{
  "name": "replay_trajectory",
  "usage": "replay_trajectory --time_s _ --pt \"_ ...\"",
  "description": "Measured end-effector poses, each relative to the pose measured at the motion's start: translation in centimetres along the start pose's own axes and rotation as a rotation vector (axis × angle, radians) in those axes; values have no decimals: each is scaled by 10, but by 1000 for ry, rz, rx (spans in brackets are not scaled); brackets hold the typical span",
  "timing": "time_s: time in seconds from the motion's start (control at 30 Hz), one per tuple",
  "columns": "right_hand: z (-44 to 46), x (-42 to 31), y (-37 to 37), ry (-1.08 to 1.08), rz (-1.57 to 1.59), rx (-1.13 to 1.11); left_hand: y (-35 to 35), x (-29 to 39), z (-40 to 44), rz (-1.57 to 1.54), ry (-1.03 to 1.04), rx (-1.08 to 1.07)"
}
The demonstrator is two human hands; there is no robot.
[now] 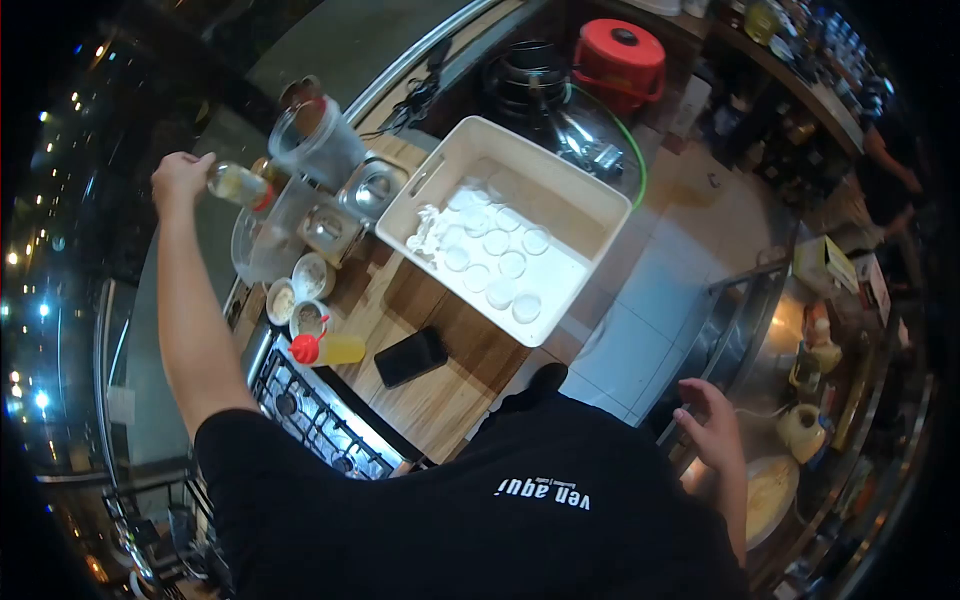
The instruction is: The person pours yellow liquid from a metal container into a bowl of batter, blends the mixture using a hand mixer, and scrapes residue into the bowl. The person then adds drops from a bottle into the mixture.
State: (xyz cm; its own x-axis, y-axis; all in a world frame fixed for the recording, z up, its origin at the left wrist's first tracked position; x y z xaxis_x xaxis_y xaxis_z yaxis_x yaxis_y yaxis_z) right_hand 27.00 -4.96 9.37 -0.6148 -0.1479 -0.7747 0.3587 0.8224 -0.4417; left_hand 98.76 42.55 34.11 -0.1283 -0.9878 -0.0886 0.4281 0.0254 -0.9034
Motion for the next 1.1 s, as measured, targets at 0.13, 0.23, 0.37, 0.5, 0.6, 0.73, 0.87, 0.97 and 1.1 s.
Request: replay_trajectory --time_s 0.13,0.23,0.37,0.5,0.6,0.73,0.87,0.97,1.1 --pt "-6 1 -5 -81 -116 30 -81 79 -23 -107 340 1" --pt "-17 12 -6 -156 -124 99 -90 138 -17 -308 690 32" --pt "-42 5 -12 -238 -84 266 -137 298 -112 -580 889 -35" --pt "-74 -7 -33 -276 36 470 -176 448 -261 -874 1285 -29" --pt "-104 9 -55 -369 -31 855 -213 545 -396 -1013 1550 -282" --pt "-156 68 -79 -232 29 1059 -251 614 -575 -1042 1941 -430" --pt "-223 146 -77 170 205 1011 -271 636 -709 -1129 2176 -521" --pt "-258 191 -65 316 267 1064 -281 645 -770 -1067 2256 -588" --pt "-289 221 -48 394 310 1188 -292 656 -820 -957 2230 -838"
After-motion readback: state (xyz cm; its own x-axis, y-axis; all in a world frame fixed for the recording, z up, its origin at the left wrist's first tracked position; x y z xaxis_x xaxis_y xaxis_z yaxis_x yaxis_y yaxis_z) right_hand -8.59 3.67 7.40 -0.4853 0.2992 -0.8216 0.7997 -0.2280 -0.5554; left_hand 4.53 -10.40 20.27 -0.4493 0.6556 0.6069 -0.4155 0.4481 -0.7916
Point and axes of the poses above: each hand's wrist, its own z-axis towards the middle knuckle, its own y-axis out of the palm, x = y × z, the point moved 4 cm from there along z, towards the middle knuckle, and after that the axes turned 10 degrees about y, right-handed, at the moved point
